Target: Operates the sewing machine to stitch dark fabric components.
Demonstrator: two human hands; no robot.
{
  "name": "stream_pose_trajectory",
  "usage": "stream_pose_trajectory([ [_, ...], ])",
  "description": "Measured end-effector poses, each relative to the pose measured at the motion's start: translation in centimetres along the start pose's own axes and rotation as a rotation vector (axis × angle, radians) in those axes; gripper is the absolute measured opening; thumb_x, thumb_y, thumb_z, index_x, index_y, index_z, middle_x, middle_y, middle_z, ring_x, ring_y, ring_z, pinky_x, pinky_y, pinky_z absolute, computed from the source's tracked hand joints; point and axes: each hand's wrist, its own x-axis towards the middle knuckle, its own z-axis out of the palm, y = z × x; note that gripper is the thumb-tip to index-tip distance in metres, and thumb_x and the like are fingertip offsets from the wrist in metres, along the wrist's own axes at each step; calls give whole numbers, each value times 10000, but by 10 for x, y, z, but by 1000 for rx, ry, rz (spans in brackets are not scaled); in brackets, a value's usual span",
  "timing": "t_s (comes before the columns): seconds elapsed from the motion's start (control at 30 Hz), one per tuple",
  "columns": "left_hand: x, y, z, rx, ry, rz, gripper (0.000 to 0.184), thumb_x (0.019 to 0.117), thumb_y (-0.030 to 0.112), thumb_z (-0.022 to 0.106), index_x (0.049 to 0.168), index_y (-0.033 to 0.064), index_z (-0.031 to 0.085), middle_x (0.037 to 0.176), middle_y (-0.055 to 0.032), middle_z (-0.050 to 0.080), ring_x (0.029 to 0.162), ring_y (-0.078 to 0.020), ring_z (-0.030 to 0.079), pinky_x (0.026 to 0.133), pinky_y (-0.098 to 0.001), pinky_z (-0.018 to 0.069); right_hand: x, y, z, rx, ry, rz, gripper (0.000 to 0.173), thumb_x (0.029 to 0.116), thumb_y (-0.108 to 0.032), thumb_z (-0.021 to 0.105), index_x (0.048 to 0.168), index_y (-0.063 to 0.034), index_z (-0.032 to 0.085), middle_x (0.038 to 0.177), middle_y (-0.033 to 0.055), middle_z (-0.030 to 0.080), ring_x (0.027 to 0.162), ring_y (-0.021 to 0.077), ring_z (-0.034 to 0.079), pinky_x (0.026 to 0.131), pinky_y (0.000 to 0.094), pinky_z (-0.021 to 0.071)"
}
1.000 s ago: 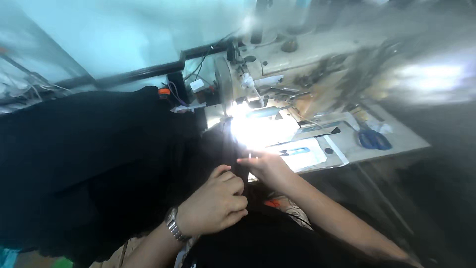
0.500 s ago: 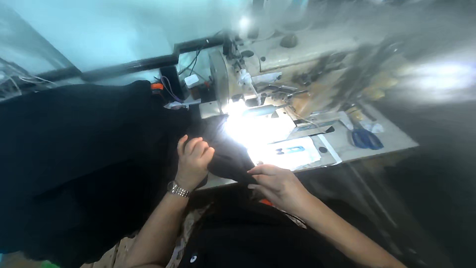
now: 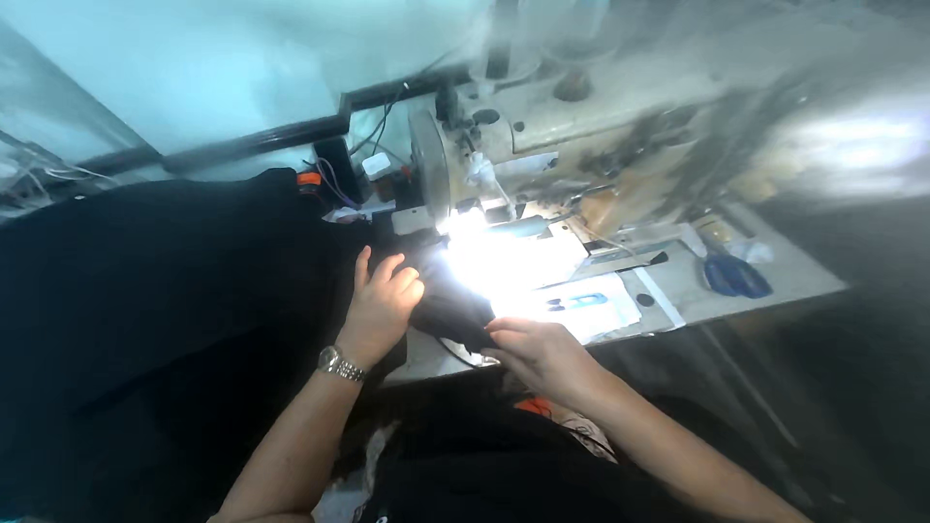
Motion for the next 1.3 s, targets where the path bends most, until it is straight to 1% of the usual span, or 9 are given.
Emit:
stream_pose_trajectory([
  [0.23, 47, -36, 13, 45, -92, -19, 197, 946, -21, 596, 947, 132, 720, 1092, -32, 713, 1296, -300, 562, 1196, -695, 194, 46, 22, 2, -28, 7, 127, 352, 1058, -379, 539, 1041, -106, 760, 813, 90, 728, 757, 248, 726, 669, 474, 587],
  [0.43, 43, -20, -31, 107, -352, -172, 363, 773, 222, 863, 1087, 123, 710, 1227, -113, 681, 1397, -415, 460, 1160, -774, 184, 63, 33, 8, 31, -57, 333, 363, 1067, -386, 532, 1215, -148, 763, 996, 115, 770, 932, 294, 739, 809, 552, 574],
  [0.57, 11, 22, -68, -237, -327, 156, 267, 960, 377, 679, 869, 129, 708, 901, -48, 698, 1039, -240, 670, 1139, -589, 356, 46, 31, 15, 4, -13, 134, 242, 1046, -199, 557, 1120, -169, 785, 1139, 58, 761, 1057, 219, 730, 920, 457, 594],
  [0.67, -7, 52, -61, -598, -362, 390, 343, 1000, 389, 638, 830, 92, 663, 850, -56, 671, 964, -207, 673, 1144, -469, 380, 23, 16, 18, -37, 10, 16, 200, 1017, -161, 592, 1041, -175, 790, 1212, 54, 732, 960, 199, 740, 800, 404, 623],
  [0.8, -22, 59, -7, -458, -137, 201, 609, 841, 466, 815, 1333, 167, 617, 1367, -63, 626, 1350, -232, 545, 1211, -575, 304, -10, -1, 21, -51, 17, -12, 147, 984, -183, 641, 1031, -129, 769, 1221, 63, 727, 1023, 202, 733, 810, 400, 626],
  [0.87, -29, 41, 23, -275, -36, 134, 658, 844, 190, 813, 1450, 180, 556, 1377, -85, 647, 1355, -288, 563, 1178, -684, 300, -17, -6, 17, -108, 95, -28, 260, 1033, -300, 595, 1129, -138, 773, 1289, 74, 713, 1111, 208, 717, 892, 383, 604],
  [1.0, -32, 17, 30, -80, 63, 70, 219, 920, 59, 659, 1081, 183, 741, 921, -32, 703, 1024, -235, 685, 1124, -658, 349, -20, -6, 16, -140, 155, -38, 297, 1057, -329, 558, 1165, -150, 769, 1284, 54, 719, 1146, 183, 701, 944, 349, 584],
  [1.1, -29, 13, 2, -21, 42, 29, 78, 885, 86, 691, 901, 158, 714, 902, -45, 676, 1029, -259, 667, 1132, -638, 343, -20, -5, 15, -100, 166, -65, 278, 1057, -284, 558, 1172, -136, 764, 1266, 46, 727, 1141, 162, 700, 957, 323, 574],
  [1.3, -33, 22, -13, -26, -67, 37, 163, 862, 30, 711, 980, 142, 703, 1133, -9, 716, 1218, -235, 631, 1159, -688, 287, -28, 1, 17, -63, 106, -22, 259, 1051, -252, 551, 1130, -128, 765, 1241, 33, 734, 1097, 154, 715, 901, 318, 595],
])
